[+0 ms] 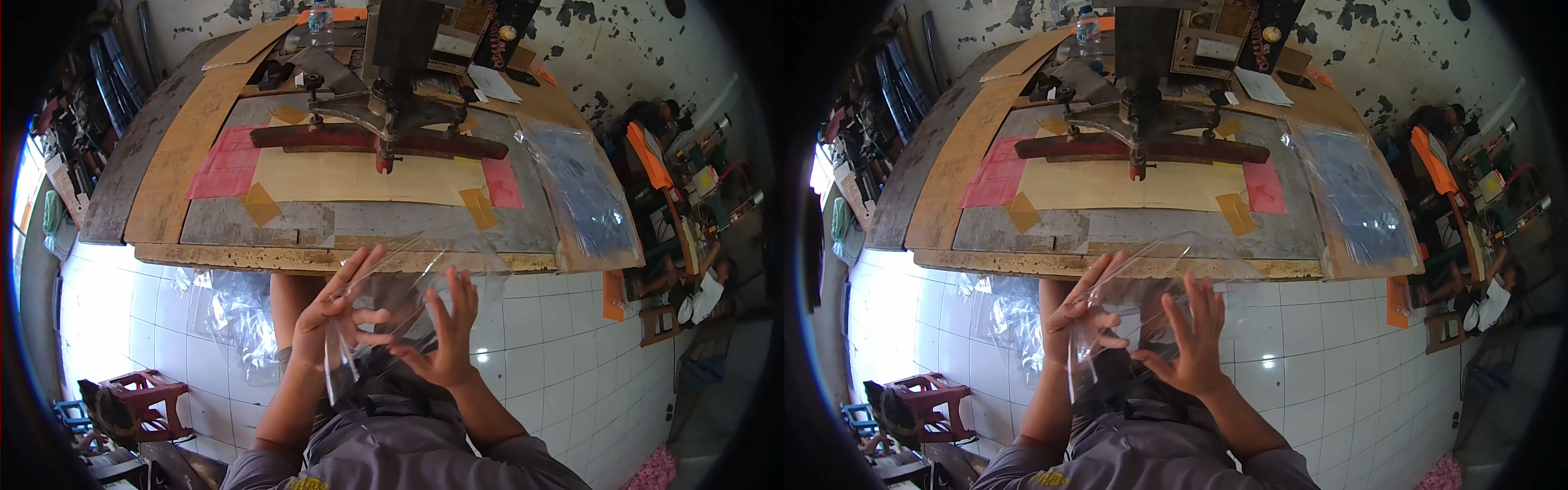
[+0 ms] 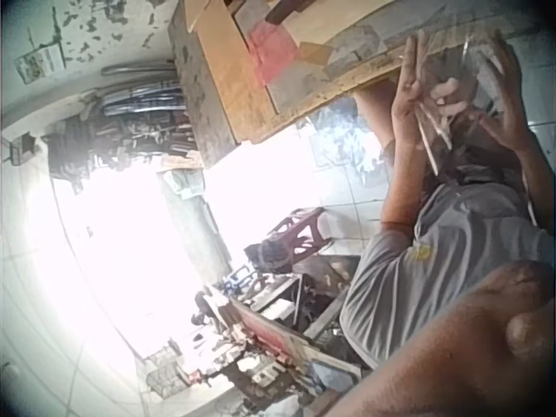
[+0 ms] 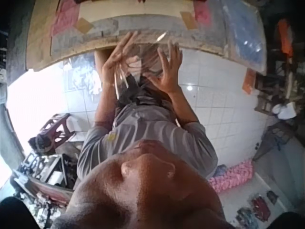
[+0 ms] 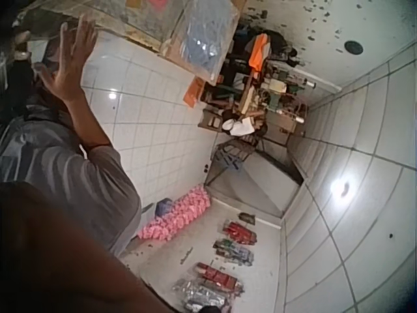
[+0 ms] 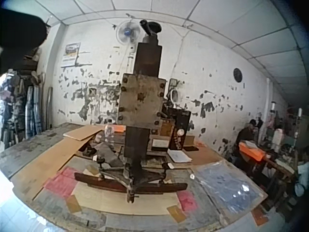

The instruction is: The person holds a transparent plastic sheet, positions it on a manufacturing plate under a heat-sealing machine, and then handles the resulting bag by checking the edges and folding it.

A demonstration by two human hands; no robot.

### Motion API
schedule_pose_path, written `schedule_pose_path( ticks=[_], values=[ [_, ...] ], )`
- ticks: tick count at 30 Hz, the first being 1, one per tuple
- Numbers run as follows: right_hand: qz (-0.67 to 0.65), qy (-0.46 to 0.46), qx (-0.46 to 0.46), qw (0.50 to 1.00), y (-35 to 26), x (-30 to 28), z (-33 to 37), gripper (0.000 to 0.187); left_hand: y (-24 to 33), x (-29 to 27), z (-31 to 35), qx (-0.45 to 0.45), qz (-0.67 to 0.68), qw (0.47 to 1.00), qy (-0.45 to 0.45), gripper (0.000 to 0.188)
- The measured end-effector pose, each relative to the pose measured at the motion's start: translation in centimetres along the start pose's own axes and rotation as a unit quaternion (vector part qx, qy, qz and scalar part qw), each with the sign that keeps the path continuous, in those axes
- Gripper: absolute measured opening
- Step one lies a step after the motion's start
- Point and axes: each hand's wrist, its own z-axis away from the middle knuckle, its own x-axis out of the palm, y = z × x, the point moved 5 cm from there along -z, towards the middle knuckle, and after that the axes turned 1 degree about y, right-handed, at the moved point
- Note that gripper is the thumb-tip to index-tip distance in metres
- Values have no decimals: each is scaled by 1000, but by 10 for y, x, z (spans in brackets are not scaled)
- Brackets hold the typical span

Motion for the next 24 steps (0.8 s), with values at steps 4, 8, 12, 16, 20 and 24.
schedule_pose_path(
  ticks=[4, 8, 12, 16, 20, 24],
  values=[
    [53, 25, 48, 997, 39, -25, 0, 82, 12, 1, 9, 10, -3, 1000, 11, 80],
    [122, 157, 106, 974, 76, -66, 5, 66, 25, -7, 16, 0, 19, 1000, 15, 83],
    [-48, 58, 183, 980, 90, -69, 7, 42, 32, -9, 23, -7, 56, 998, 5, 83],
    [-238, 35, 267, 933, 89, -54, 8, 34, 32, -2, 30, -22, 77, 997, 9, 83],
    [-256, 61, 273, 925, 83, -40, -5, 34, 37, 2, 36, -7, 69, 997, 23, 84],
    [-381, 81, 327, 861, 79, -36, -8, 37, 41, 0, 40, 2, 52, 997, 54, 86]
  ],
)
